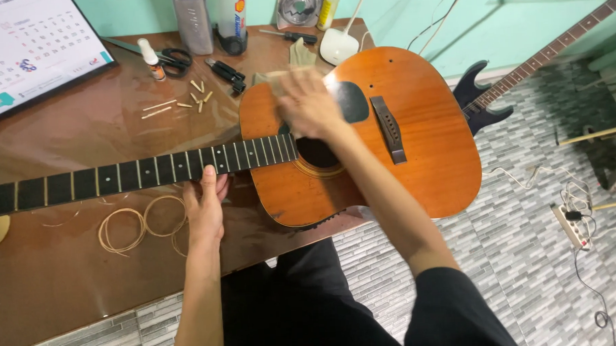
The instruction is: Cleaning the body, neck, and headstock of an acoustic guitar using a cloth.
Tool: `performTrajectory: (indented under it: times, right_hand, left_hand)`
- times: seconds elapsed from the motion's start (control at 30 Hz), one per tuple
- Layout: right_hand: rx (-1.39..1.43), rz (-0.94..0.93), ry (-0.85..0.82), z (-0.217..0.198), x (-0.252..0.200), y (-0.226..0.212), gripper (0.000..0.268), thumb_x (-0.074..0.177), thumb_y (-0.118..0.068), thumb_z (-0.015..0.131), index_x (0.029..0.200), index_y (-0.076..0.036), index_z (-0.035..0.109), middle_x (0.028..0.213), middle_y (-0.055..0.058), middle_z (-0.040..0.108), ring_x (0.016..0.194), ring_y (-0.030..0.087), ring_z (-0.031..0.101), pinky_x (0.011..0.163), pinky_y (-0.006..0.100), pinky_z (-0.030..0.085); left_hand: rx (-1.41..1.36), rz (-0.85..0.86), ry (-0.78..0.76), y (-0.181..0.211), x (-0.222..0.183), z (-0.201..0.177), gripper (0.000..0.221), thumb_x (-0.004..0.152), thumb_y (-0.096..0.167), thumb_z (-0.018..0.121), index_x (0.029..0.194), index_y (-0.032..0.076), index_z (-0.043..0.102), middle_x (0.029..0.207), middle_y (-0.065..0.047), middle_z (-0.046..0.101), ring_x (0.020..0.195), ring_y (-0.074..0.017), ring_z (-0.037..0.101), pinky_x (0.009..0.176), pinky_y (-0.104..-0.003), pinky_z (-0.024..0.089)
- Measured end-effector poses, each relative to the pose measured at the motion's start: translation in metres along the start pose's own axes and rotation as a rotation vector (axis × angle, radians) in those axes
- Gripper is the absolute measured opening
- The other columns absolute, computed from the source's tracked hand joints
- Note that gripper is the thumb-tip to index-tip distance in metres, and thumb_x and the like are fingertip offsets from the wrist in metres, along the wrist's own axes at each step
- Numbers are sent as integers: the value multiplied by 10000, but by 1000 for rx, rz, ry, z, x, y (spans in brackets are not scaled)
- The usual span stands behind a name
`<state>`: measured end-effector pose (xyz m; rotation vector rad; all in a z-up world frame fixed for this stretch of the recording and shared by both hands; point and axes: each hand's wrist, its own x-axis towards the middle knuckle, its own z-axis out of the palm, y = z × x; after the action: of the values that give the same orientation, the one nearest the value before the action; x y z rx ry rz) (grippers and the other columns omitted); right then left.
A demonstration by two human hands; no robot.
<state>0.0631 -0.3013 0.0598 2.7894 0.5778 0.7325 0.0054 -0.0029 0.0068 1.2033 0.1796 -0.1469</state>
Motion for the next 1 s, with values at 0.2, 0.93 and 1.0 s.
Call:
performTrajectory:
  times: [0.2,0.93,1.0]
  right_hand:
    - [-97,252,-328,37,-36,80,520,1112,-449,391,1468,-102,544,1588,160,436,1461,423,344,1189,619,208]
    - [265,800,-552,-36,-42,45,709,1061,-541,149,1650,-147,159,1718,144,59,1581,339,0,1262,515,60]
    - [89,754,-517,-45,-69,25,733,1085,-618,250,1642,-142,273,1689,201,231,1566,405,179,1256,544,172]
  left_hand:
    - [115,-338,12,35,-5,12,1149,843,594,588,1585,-7,-52,1448,-244,577,1297,-256,643,1165,-354,447]
    - [131,-309,37,17,-7,9,1075,886,585,568,1582,12,-17,1540,-197,488,1284,-238,653,1160,-333,461]
    - [15,-38,79,-18,-2,-6,818,1040,373,745,1497,-105,264,1347,-356,490,1080,-385,713,989,-473,600]
